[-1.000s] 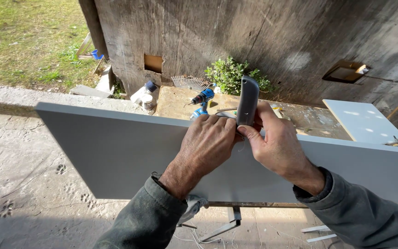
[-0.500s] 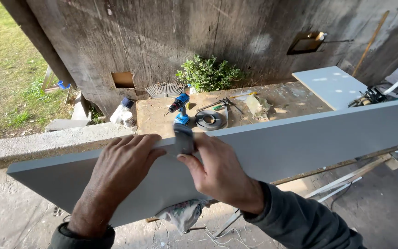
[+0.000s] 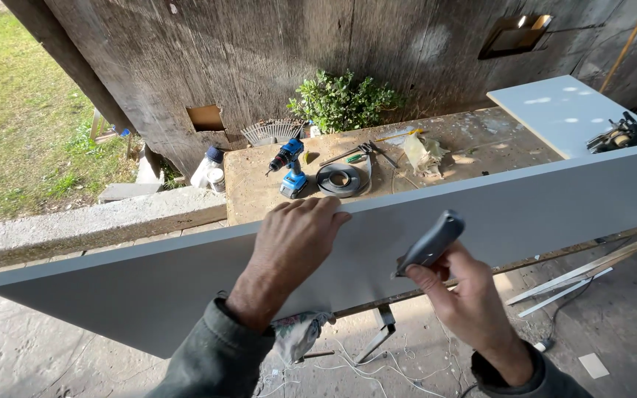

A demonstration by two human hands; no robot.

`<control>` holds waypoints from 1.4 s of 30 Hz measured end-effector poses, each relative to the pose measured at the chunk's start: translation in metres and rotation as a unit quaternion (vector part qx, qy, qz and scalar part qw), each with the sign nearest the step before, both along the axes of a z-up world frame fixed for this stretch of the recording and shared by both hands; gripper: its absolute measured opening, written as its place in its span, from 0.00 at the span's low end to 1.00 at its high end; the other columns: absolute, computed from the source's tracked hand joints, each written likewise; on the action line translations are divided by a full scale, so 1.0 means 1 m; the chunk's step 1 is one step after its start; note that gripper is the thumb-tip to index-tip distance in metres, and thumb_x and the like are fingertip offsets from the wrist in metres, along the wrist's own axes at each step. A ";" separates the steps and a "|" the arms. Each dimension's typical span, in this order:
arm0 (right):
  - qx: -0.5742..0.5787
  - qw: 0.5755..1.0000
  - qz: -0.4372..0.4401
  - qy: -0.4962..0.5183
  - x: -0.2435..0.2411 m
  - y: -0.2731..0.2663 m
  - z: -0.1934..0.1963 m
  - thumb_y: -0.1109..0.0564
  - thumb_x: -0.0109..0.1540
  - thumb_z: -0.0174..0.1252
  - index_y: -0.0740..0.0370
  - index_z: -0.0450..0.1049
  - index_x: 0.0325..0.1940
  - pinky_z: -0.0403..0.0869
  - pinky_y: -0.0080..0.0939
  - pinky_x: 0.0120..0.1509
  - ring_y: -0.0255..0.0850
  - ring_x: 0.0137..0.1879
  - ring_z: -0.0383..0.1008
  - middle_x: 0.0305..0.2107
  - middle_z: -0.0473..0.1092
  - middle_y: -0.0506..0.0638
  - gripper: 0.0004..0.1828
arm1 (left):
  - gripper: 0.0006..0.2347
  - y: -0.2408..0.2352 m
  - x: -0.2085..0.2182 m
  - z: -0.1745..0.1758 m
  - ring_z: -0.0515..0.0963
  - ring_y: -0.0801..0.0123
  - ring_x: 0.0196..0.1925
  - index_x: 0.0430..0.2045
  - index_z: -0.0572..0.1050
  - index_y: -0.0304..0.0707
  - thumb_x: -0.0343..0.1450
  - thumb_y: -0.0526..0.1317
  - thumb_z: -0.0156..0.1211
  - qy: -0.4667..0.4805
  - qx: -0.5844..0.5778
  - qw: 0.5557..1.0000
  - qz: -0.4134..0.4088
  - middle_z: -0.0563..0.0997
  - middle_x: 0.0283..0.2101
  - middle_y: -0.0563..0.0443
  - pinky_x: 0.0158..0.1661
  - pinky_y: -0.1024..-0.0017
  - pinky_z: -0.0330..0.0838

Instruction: The person uses a utility knife to trim a white edge strip along the side of a large white board. After trimming, they use a sanding block to smooth the same edge. The person flips the board over to work on the opposite side, repeating the trimming and sanding process.

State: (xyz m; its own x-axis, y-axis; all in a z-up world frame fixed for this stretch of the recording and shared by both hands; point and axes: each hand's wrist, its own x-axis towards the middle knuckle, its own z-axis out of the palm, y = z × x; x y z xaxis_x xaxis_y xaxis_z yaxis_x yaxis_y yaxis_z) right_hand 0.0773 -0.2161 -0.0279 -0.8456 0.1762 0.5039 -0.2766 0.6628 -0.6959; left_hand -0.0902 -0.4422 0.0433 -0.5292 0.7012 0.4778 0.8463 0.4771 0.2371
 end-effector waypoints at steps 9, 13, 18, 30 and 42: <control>-0.093 0.994 0.028 0.048 -0.013 0.046 0.036 0.52 0.67 0.59 0.65 0.72 0.50 0.79 0.33 0.37 0.34 0.36 0.79 0.33 0.78 0.51 0.14 | 0.15 0.059 0.010 -0.017 0.84 0.61 0.32 0.35 0.77 0.37 0.76 0.51 0.57 0.077 0.037 0.996 0.015 0.84 0.32 0.46 0.34 0.58 0.76; 0.023 0.997 0.019 0.076 -0.035 0.063 0.061 0.52 0.69 0.59 0.65 0.73 0.49 0.79 0.37 0.48 0.38 0.44 0.80 0.39 0.78 0.54 0.13 | 0.21 0.062 0.022 -0.007 0.83 0.61 0.30 0.40 0.77 0.32 0.68 0.54 0.61 0.134 0.080 0.988 0.018 0.84 0.34 0.46 0.31 0.58 0.72; 0.044 0.999 0.011 -0.014 -0.057 0.072 0.075 0.49 0.64 0.62 0.66 0.71 0.50 0.79 0.40 0.46 0.40 0.43 0.82 0.36 0.79 0.54 0.19 | 0.21 0.086 0.026 -0.007 0.83 0.62 0.33 0.33 0.77 0.36 0.69 0.58 0.63 0.054 0.018 0.997 0.061 0.83 0.31 0.50 0.34 0.57 0.71; 0.077 0.996 0.047 0.006 -0.063 0.099 0.070 0.52 0.66 0.62 0.66 0.71 0.50 0.80 0.40 0.48 0.40 0.44 0.81 0.35 0.78 0.53 0.16 | 0.19 0.120 0.034 -0.009 0.83 0.61 0.32 0.23 0.76 0.38 0.69 0.57 0.64 0.053 0.048 0.994 0.086 0.82 0.28 0.49 0.33 0.57 0.69; 0.114 0.993 0.006 0.023 -0.067 0.063 0.081 0.57 0.64 0.63 0.68 0.67 0.53 0.80 0.42 0.42 0.43 0.43 0.84 0.34 0.79 0.57 0.18 | 0.14 0.113 0.033 -0.011 0.83 0.56 0.36 0.27 0.74 0.36 0.72 0.49 0.61 0.058 0.078 0.994 0.050 0.83 0.31 0.44 0.40 0.56 0.72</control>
State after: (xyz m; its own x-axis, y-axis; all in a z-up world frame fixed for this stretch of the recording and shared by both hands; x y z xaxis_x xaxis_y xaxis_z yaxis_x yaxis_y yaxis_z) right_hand 0.0098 -0.1529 0.0533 -0.8223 0.0426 0.5675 -0.3136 0.7981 -0.5144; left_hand -0.0571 -0.3295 0.0325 -0.5279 0.5597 0.6388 0.8220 0.5259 0.2185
